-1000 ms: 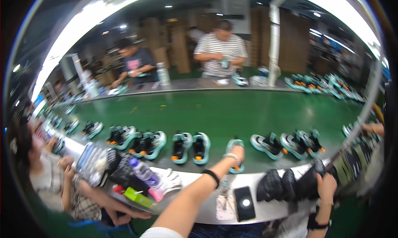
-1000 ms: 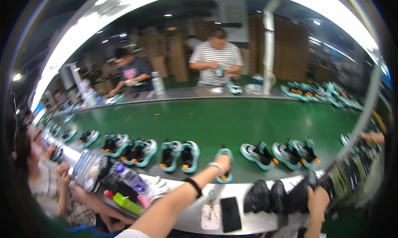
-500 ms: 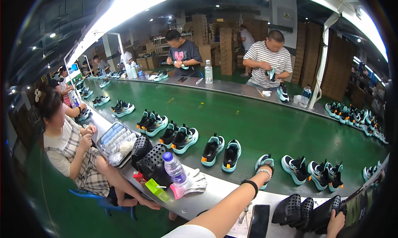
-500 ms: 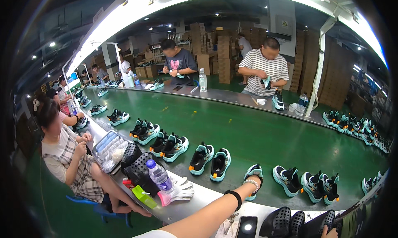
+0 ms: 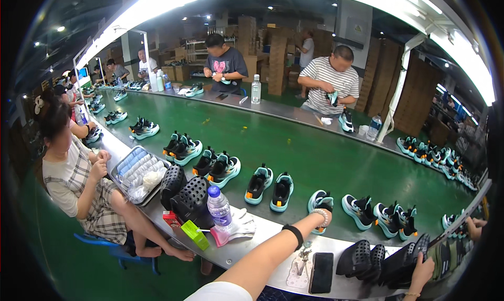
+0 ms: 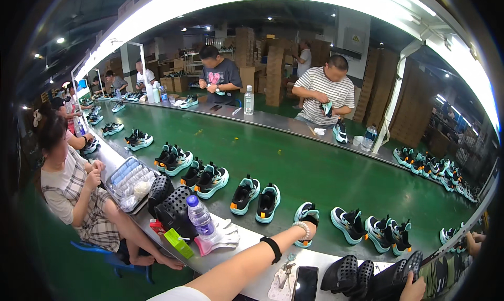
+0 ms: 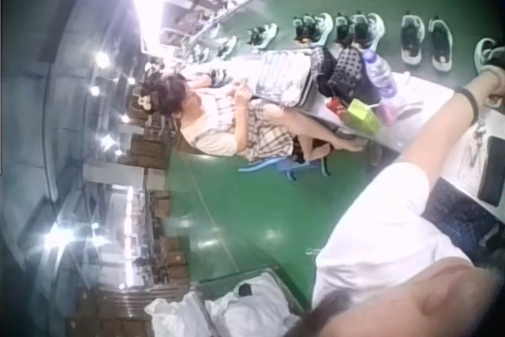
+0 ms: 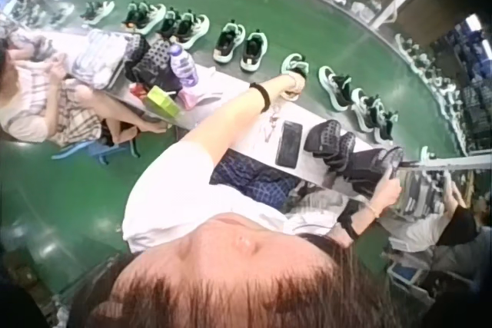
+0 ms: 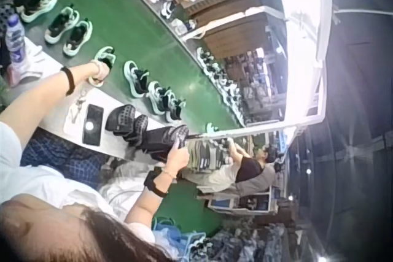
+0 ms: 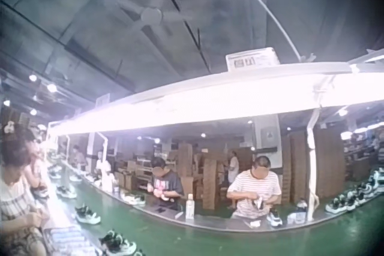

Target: Inspecting and arranging shoes on an assembly line.

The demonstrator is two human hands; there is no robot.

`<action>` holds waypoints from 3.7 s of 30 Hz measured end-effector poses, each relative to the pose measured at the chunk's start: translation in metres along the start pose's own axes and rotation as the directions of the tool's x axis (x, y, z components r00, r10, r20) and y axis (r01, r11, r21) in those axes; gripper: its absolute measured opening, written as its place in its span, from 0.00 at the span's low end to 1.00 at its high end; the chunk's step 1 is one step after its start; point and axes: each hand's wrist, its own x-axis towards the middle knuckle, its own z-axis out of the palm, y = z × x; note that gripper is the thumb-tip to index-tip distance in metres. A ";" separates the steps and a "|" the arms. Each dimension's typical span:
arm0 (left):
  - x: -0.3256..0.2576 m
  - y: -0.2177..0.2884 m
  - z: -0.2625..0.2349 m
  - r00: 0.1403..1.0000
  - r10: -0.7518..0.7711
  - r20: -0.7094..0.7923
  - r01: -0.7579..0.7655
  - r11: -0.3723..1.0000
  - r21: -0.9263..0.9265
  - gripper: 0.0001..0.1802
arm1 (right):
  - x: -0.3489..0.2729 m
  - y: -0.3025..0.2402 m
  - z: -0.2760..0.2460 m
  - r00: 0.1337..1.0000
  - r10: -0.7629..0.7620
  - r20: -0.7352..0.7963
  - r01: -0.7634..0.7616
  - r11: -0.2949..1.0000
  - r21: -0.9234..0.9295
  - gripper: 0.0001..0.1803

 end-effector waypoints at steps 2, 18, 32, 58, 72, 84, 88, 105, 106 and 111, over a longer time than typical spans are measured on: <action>-0.006 -0.005 0.003 0.996 0.089 0.000 -0.089 0.993 0.083 0.19 | -0.005 -0.023 -0.027 0.990 -0.067 -0.123 0.070 0.997 0.023 0.25; -0.114 -0.005 0.015 0.303 -0.203 -0.931 -0.280 0.915 -0.290 0.16 | -0.047 -0.257 -0.008 0.637 -0.740 0.213 0.590 0.647 0.483 0.30; -0.066 -0.073 0.041 0.578 -0.404 -0.709 -0.460 0.556 -0.692 0.35 | -0.070 -0.361 0.116 0.662 -0.613 0.431 0.445 0.784 0.432 0.25; -0.055 -0.120 0.046 0.674 -0.243 -0.697 -0.460 0.600 -0.655 0.33 | -0.125 -0.335 0.066 0.505 -0.840 0.198 0.552 0.490 0.675 0.22; -0.081 -0.078 0.037 0.600 -0.340 -0.724 -0.223 0.798 -0.560 0.46 | -0.070 -0.009 -0.032 0.968 0.013 -0.251 0.141 0.798 0.586 0.08; -0.102 -0.073 0.023 0.668 -0.423 -0.612 -0.069 0.783 -0.618 0.39 | -0.052 0.068 0.048 0.966 0.230 -0.120 -0.120 0.806 0.579 0.24; -0.123 -0.027 -0.010 0.137 -0.317 -0.938 -0.240 0.908 -0.342 0.34 | -0.055 0.065 0.056 0.971 0.194 -0.143 -0.099 0.864 0.494 0.27; -0.044 0.054 -0.031 0.739 0.161 -0.654 0.015 0.967 0.255 0.09 | -0.060 0.057 0.065 0.946 0.214 -0.242 -0.092 0.897 0.433 0.31; -0.053 0.044 -0.033 0.806 0.192 -0.560 -0.013 0.952 0.307 0.10 | -0.060 0.057 0.067 0.958 0.194 -0.213 -0.084 0.895 0.438 0.31; -0.060 0.009 -0.029 0.941 0.051 -0.336 0.033 0.970 0.239 0.12 | -0.060 0.059 0.073 0.953 0.209 -0.219 -0.092 0.890 0.447 0.31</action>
